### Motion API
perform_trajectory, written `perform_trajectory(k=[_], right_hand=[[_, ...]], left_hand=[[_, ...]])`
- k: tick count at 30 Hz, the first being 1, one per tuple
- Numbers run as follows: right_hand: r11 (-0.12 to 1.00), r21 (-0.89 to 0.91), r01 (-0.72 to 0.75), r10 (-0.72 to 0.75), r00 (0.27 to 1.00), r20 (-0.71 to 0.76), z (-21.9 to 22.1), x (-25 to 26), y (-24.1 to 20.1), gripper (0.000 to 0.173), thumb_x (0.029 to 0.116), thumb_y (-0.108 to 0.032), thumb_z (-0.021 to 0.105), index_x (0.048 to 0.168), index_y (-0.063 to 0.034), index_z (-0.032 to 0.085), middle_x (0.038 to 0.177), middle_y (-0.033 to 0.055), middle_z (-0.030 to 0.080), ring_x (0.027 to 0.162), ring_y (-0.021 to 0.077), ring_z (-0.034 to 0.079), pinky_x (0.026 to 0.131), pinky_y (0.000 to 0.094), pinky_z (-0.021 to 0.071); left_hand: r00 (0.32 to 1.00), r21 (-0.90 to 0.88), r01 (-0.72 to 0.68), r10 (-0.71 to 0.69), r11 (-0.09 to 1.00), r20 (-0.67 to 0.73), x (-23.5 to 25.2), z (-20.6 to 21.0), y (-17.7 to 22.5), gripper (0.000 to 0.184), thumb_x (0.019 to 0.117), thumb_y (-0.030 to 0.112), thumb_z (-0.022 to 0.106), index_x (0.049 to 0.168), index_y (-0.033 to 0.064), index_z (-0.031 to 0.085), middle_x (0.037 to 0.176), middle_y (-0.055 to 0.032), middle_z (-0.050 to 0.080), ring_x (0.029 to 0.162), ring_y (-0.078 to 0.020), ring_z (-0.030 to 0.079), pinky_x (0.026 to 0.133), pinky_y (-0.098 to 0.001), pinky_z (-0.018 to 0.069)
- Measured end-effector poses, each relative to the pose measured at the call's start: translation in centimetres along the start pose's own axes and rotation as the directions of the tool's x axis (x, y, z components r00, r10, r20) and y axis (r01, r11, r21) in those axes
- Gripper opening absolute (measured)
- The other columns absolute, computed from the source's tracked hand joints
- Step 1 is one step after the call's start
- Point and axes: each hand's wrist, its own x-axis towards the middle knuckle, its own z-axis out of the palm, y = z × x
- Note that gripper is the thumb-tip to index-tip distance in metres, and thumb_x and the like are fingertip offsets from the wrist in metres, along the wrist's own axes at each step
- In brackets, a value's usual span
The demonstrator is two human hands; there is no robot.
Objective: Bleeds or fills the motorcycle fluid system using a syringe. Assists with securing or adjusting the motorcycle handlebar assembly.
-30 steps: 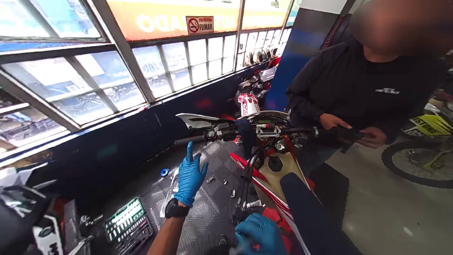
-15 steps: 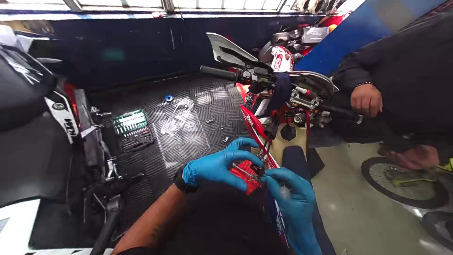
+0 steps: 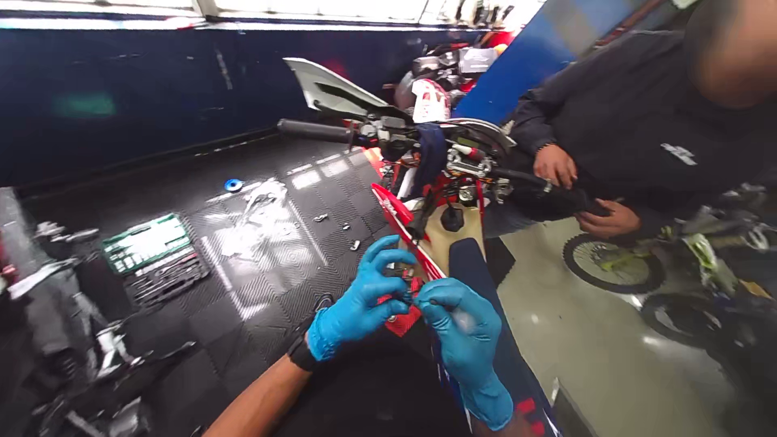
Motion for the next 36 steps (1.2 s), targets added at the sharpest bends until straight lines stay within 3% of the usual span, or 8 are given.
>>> perform_trajectory(k=[6, 9, 12, 18, 21, 26, 32, 36], right_hand=[[0.984, -0.145, 0.1, -0.094, 0.994, 0.05, 0.8, 0.4, 0.9, 0.011, 0.098, -0.012, 0.067, 0.097, -0.0016, 0.068, 0.097, 0.0092, 0.072, 0.096, 0.0141, 0.07, 0.085, 0.0275, 0.0607], [0.977, -0.173, 0.125, -0.124, 0.992, 0.019, 0.8, 0.4, 0.7, 0.005, 0.0947, -0.005, 0.069, 0.096, -0.0007, 0.068, 0.096, 0.0097, 0.072, 0.096, 0.0149, 0.071, 0.086, 0.028, 0.0614], [0.951, -0.246, 0.186, -0.187, 0.982, 0.02, 0.8, 0.7, -0.8, 0.007, 0.0949, -0.008, 0.07, 0.097, -0.0016, 0.067, 0.095, 0.0092, 0.072, 0.096, 0.0143, 0.072, 0.086, 0.0273, 0.0617], [0.935, -0.301, 0.186, -0.187, 0.982, 0.026, 1.8, 0.1, 1.4, 0.009, 0.0959, -0.01, 0.066, 0.096, -0.0013, 0.067, 0.092, 0.0085, 0.071, 0.093, 0.0132, 0.07, 0.084, 0.0254, 0.0595], [0.906, -0.354, 0.232, -0.243, 0.97, 0.014, 1.4, 0.7, -0.6, 0.008, 0.0954, -0.011, 0.069, 0.097, -0.0029, 0.067, 0.092, 0.0074, 0.071, 0.091, 0.0128, 0.07, 0.082, 0.0255, 0.0605], [0.941, -0.287, 0.179, -0.189, 0.982, -0.008, 2.3, 0.4, 0.9, 0.006, 0.0917, -0.005, 0.07, 0.094, -0.0007, 0.067, 0.091, 0.0087, 0.07, 0.09, 0.0121, 0.069, 0.081, 0.0233, 0.0598], [0.882, -0.397, 0.254, -0.252, 0.966, 0.059, 1.9, 1.0, -0.5, 0.008, 0.0942, -0.01, 0.069, 0.097, -0.0026, 0.068, 0.091, 0.0081, 0.071, 0.09, 0.0132, 0.07, 0.082, 0.0251, 0.0594], [0.923, -0.319, 0.215, -0.208, 0.976, 0.057, 2.6, 0.7, 1.3, 0.008, 0.0928, -0.008, 0.069, 0.094, -0.0006, 0.068, 0.09, 0.0092, 0.071, 0.09, 0.0134, 0.07, 0.081, 0.0249, 0.0596]], left_hand=[[0.999, -0.043, 0.027, -0.029, 0.999, -0.037, 0.2, -0.9, 0.2, 0.018, 0.099, 0.041, 0.065, 0.091, 0.027, 0.072, 0.143, 0.002, 0.054, 0.152, -0.0284, 0.025, 0.126, -0.0504, 0.0179], [0.999, -0.059, 0.034, -0.036, 0.998, -0.033, -0.1, -0.7, -0.1, 0.018, 0.0997, 0.041, 0.064, 0.092, 0.0272, 0.073, 0.142, 0.0032, 0.053, 0.152, -0.026, 0.024, 0.126, -0.0482, 0.0161], [0.999, -0.063, 0.039, -0.041, 0.997, -0.029, -0.5, -0.9, -0.2, 0.016, 0.0999, 0.041, 0.063, 0.093, 0.0297, 0.072, 0.14, 0.006, 0.052, 0.151, -0.022, 0.024, 0.126, -0.0454, 0.0154], [0.997, -0.089, 0.055, -0.059, 0.994, -0.043, -0.2, -1.2, 0.0, 0.015, 0.1, 0.039, 0.063, 0.094, 0.0286, 0.073, 0.139, 0.0058, 0.053, 0.15, -0.0201, 0.026, 0.126, -0.0439, 0.0162], [0.998, -0.094, 0.043, -0.047, 0.995, -0.041, -0.4, -1.2, -0.2, 0.019, 0.1008, 0.041, 0.062, 0.091, 0.0283, 0.072, 0.137, 0.006, 0.053, 0.149, -0.019, 0.027, 0.125, -0.0439, 0.0146], [0.997, -0.106, 0.059, -0.063, 0.993, -0.041, -0.1, -1.7, 0.0, 0.017, 0.1003, 0.038, 0.063, 0.091, 0.0267, 0.072, 0.135, 0.0057, 0.054, 0.146, -0.0177, 0.03, 0.124, -0.0425, 0.0175], [0.996, -0.124, 0.077, -0.082, 0.989, -0.037, -1.1, -1.9, -0.7, 0.018, 0.1005, 0.04, 0.063, 0.09, 0.0287, 0.072, 0.133, 0.008, 0.055, 0.147, -0.0162, 0.03, 0.125, -0.0415, 0.0163], [0.995, -0.131, 0.082, -0.089, 0.988, -0.045, -0.9, -2.2, -0.5, 0.015, 0.0991, 0.038, 0.066, 0.09, 0.0275, 0.072, 0.132, 0.0069, 0.056, 0.144, -0.0162, 0.033, 0.123, -0.0411, 0.019]])
